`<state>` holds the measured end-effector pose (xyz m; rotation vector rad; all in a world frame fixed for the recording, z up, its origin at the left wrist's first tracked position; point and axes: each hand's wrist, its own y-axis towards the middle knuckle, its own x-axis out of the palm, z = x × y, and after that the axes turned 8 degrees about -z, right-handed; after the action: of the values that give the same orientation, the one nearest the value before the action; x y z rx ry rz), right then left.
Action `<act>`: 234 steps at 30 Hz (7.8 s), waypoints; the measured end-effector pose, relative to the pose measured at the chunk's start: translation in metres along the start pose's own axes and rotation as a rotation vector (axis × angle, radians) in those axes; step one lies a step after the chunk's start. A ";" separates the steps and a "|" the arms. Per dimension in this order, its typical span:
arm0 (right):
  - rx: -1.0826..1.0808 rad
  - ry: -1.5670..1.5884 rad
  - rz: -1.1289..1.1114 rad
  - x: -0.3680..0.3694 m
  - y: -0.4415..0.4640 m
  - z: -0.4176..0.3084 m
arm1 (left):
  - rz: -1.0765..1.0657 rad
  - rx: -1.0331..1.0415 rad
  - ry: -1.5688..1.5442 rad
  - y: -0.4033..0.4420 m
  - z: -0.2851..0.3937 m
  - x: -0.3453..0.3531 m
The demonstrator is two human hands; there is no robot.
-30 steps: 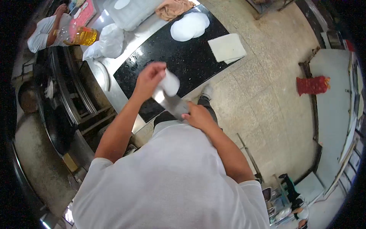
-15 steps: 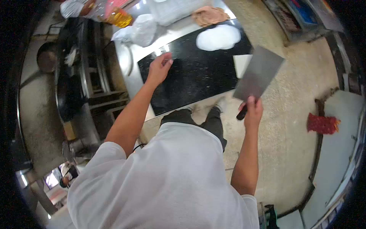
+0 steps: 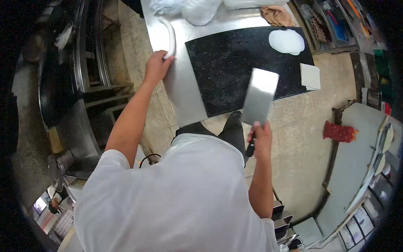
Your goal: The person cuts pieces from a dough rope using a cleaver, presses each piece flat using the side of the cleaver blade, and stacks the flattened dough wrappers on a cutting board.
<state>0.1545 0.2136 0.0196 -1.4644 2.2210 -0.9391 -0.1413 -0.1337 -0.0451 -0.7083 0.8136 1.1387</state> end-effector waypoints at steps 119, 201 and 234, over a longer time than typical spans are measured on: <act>0.120 -0.941 -0.090 -0.052 0.044 -0.055 | -0.586 1.299 0.338 0.012 0.288 0.161; -0.220 -0.883 -0.137 0.056 -0.021 -0.005 | 0.143 0.037 -0.260 -0.116 0.025 0.026; -0.472 0.085 0.298 -0.133 0.091 -0.077 | -0.450 0.866 0.482 -0.026 0.258 0.130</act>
<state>0.1027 0.3835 0.0023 -1.2221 2.7568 -0.4049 -0.0400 0.1363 -0.0169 -0.3855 1.3454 0.1371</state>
